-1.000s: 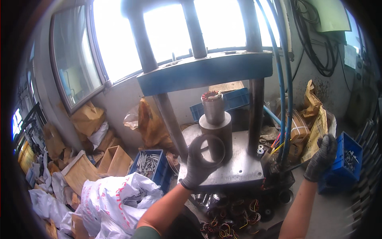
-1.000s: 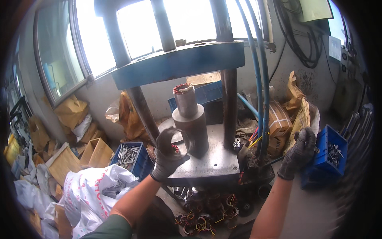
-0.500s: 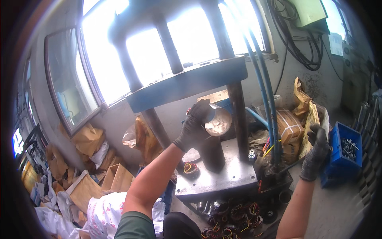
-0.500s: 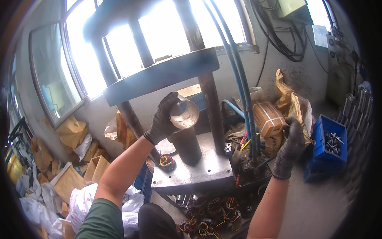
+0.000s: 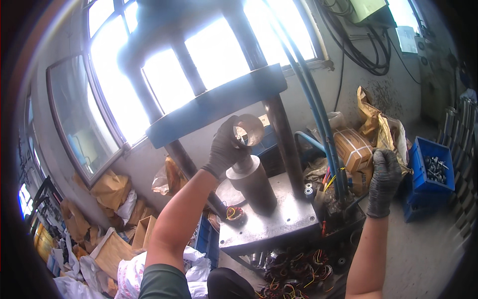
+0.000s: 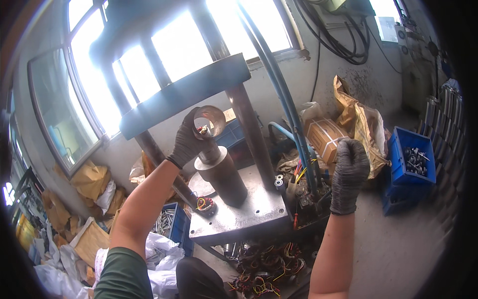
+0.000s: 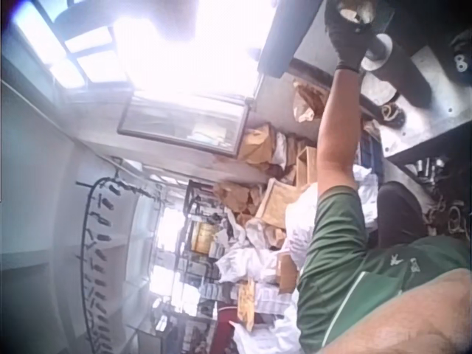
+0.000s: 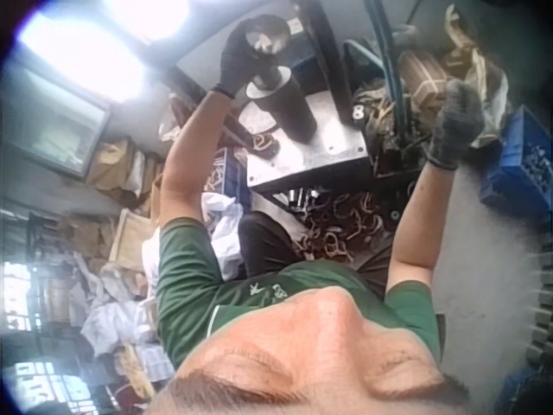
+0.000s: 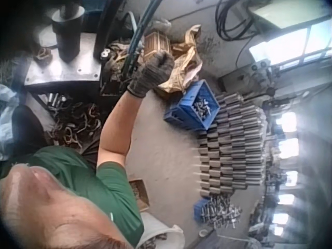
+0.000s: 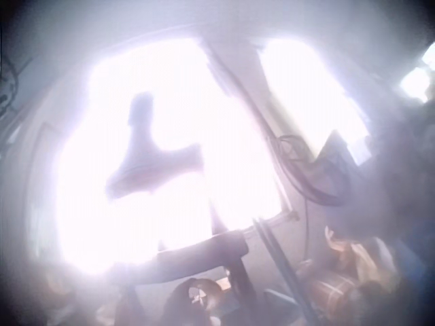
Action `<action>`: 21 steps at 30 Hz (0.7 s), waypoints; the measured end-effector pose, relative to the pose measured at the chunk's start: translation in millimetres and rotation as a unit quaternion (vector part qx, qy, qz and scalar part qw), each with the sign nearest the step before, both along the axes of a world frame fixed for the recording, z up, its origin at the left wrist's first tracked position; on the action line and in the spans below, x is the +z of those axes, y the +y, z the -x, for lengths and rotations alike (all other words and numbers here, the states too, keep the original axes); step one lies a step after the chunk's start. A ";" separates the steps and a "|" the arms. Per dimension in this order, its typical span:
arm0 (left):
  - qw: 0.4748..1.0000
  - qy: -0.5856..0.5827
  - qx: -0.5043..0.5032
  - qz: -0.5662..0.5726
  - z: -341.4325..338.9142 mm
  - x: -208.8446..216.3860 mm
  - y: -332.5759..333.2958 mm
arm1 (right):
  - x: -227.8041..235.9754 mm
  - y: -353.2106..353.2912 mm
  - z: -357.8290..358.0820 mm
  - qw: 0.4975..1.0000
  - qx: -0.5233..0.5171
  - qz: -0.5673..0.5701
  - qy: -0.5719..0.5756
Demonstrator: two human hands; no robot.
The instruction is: Using a hydraulic press to assemble motor components.
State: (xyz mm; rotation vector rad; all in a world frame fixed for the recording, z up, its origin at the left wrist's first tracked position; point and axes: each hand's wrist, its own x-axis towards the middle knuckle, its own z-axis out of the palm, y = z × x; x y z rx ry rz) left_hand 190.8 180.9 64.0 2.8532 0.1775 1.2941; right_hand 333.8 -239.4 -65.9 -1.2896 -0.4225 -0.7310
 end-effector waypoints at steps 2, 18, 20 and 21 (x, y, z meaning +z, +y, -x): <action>1.000 -0.002 -0.009 0.015 0.2 6.8 3.3 | 1.7 -0.7 1.6 1.000 0.000 0.000 0.000; 0.872 -0.143 -0.087 0.460 -12.1 4.9 66.1 | 10.6 -18.0 9.2 0.989 0.001 0.146 0.020; 0.876 -0.132 -0.125 0.447 -10.4 3.1 65.2 | 13.8 -22.6 12.6 0.984 0.027 0.171 0.052; 0.879 -0.134 -0.134 0.438 -9.7 2.7 64.1 | 15.3 -24.1 14.1 0.981 0.042 0.179 0.063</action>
